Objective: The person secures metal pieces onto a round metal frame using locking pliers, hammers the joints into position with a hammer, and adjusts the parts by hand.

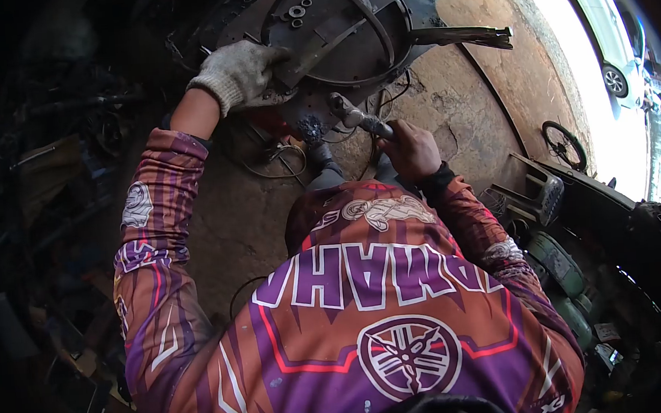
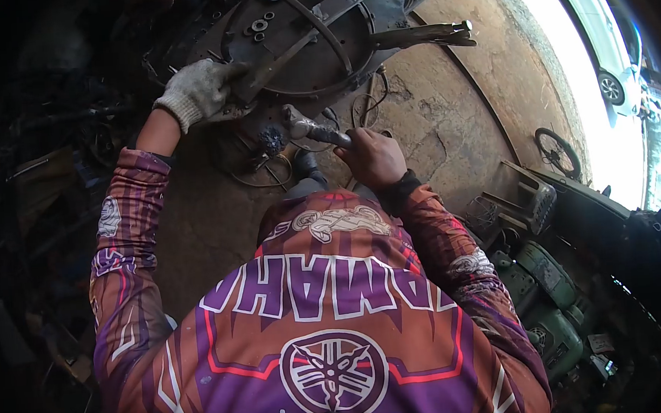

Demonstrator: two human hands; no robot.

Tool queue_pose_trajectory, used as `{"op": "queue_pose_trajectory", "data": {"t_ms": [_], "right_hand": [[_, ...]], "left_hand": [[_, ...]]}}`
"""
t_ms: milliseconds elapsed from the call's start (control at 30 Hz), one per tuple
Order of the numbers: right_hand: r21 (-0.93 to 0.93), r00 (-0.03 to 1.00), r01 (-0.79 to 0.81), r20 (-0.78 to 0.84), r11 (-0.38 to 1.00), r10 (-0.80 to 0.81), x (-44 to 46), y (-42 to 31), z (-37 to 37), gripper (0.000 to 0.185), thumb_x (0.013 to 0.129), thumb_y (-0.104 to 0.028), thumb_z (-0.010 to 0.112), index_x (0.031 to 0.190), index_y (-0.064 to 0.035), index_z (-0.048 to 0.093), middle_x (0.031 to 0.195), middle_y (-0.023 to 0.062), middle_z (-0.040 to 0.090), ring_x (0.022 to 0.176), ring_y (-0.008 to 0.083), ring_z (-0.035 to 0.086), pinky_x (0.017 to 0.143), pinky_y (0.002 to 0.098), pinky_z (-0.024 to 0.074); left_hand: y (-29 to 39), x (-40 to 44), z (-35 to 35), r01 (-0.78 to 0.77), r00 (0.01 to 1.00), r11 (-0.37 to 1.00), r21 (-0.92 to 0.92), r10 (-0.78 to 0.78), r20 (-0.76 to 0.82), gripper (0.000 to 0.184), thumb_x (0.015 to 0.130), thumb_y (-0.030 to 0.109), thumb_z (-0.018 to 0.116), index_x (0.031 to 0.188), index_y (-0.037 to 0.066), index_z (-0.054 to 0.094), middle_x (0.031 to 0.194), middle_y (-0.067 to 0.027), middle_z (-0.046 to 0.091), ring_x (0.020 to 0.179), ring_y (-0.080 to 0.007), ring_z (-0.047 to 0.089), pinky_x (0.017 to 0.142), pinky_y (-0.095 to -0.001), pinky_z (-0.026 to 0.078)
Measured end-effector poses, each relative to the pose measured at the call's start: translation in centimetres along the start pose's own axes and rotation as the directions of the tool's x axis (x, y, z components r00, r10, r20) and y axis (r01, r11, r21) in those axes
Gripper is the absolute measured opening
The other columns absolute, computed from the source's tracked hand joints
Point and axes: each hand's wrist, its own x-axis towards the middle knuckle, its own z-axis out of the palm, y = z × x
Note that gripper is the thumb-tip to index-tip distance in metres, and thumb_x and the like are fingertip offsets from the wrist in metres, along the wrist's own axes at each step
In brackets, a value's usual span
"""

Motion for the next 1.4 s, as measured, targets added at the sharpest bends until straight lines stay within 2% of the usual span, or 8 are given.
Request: {"op": "queue_pose_trajectory", "data": {"t_ms": [167, 433, 633, 700, 967, 1033, 1300, 1400], "right_hand": [[0.004, 0.997, 0.023, -0.067, 1.0, -0.023, 0.1, 1.1, 1.7, 0.029, 0.083, -0.027, 0.071, 0.098, -0.0059, 0.06, 0.08, 0.0133, 0.06, 0.075, 0.0346, 0.062, 0.062, 0.0436, 0.0487], [0.042, 0.998, 0.043, -0.047, 0.998, -0.041, 0.8, 0.6, 2.3, 0.031, 0.082, -0.027, 0.073, 0.099, -0.0053, 0.059, 0.08, 0.0124, 0.058, 0.075, 0.0334, 0.061, 0.062, 0.0431, 0.0475], [0.063, 0.917, 0.346, -0.235, 0.936, -0.323, 0.7, 0.2, 2.0, 0.03, 0.082, -0.027, 0.072, 0.094, -0.0042, 0.057, 0.079, 0.0143, 0.057, 0.073, 0.0351, 0.06, 0.061, 0.0446, 0.0466], [-0.025, 1.0, 0.0, -0.027, 1.0, -0.001, 1.2, 0.9, 2.4, 0.032, 0.08, -0.025, 0.074, 0.097, -0.0036, 0.058, 0.078, 0.0154, 0.057, 0.073, 0.0364, 0.06, 0.061, 0.0451, 0.0466], [0.12, 0.989, 0.087, -0.13, 0.989, -0.071, 0.1, -0.8, 2.1, 0.026, 0.086, -0.024, 0.069, 0.094, -0.0038, 0.055, 0.077, 0.0175, 0.06, 0.072, 0.0394, 0.061, 0.063, 0.0478, 0.0466], [0.054, 0.986, -0.166, 0.029, 0.985, 0.164, 0.5, -0.5, 2.7, 0.031, 0.08, -0.021, 0.073, 0.1, -0.0028, 0.057, 0.08, 0.018, 0.06, 0.075, 0.0396, 0.061, 0.064, 0.0479, 0.0468], [0.19, 0.978, 0.167, -0.16, 0.967, -0.137, -0.2, -2.3, 1.2, 0.028, 0.09, -0.026, 0.065, 0.096, -0.0024, 0.052, 0.079, 0.0211, 0.06, 0.074, 0.0424, 0.06, 0.064, 0.0499, 0.0456], [0.087, 0.978, -0.203, 0.07, 0.975, 0.198, 0.5, -2.0, 2.6, 0.028, 0.089, -0.025, 0.065, 0.097, -0.0015, 0.052, 0.077, 0.0212, 0.06, 0.074, 0.0435, 0.06, 0.065, 0.0508, 0.0453]], "left_hand": [[-0.3, 0.8, -0.8, 0.011, 0.999, 0.987, -0.162, -0.003, 0.051, 0.043, 0.086, 0.016, 0.058, 0.128, 0.022, 0.062, 0.106, -0.0142, 0.07, 0.099, -0.0352, 0.066, 0.086, -0.0428, 0.053], [-0.4, 0.0, -0.6, 0.03, 0.999, 0.979, -0.2, -0.021, 0.049, 0.039, 0.089, 0.018, 0.056, 0.127, 0.02, 0.063, 0.103, -0.0142, 0.071, 0.099, -0.0345, 0.066, 0.086, -0.0425, 0.052], [-0.3, -0.2, -0.8, 0.051, 0.998, 0.971, -0.232, -0.042, 0.041, 0.037, 0.09, 0.02, 0.055, 0.126, 0.019, 0.063, 0.102, -0.0158, 0.07, 0.097, -0.0357, 0.066, 0.085, -0.0433, 0.053], [-0.4, -0.2, -0.7, 0.048, 0.999, 0.972, -0.228, -0.041, 0.034, 0.037, 0.091, 0.021, 0.054, 0.126, 0.02, 0.063, 0.102, -0.0162, 0.07, 0.096, -0.036, 0.066, 0.085, -0.0435, 0.053], [0.1, -0.2, -1.4, 0.055, 0.997, 0.979, -0.198, -0.044, 0.06, 0.036, 0.091, 0.023, 0.055, 0.125, 0.022, 0.064, 0.105, -0.017, 0.069, 0.098, -0.0368, 0.065, 0.085, -0.0438, 0.053], [0.0, -0.1, -1.1, 0.053, 0.997, 0.981, -0.189, -0.043, 0.058, 0.037, 0.09, 0.022, 0.054, 0.125, 0.022, 0.064, 0.106, -0.017, 0.069, 0.098, -0.0368, 0.065, 0.085, -0.0438, 0.053], [0.0, -0.1, -1.2, 0.079, 0.995, 0.978, -0.193, -0.064, 0.082, 0.039, 0.089, 0.019, 0.054, 0.127, 0.023, 0.063, 0.108, -0.0163, 0.069, 0.099, -0.0363, 0.065, 0.086, -0.0435, 0.053], [0.0, -0.2, -1.1, 0.075, 0.996, 0.985, -0.157, -0.066, 0.066, 0.04, 0.088, 0.019, 0.054, 0.128, 0.022, 0.062, 0.109, -0.0159, 0.068, 0.1, -0.0363, 0.065, 0.086, -0.0434, 0.053]]}}
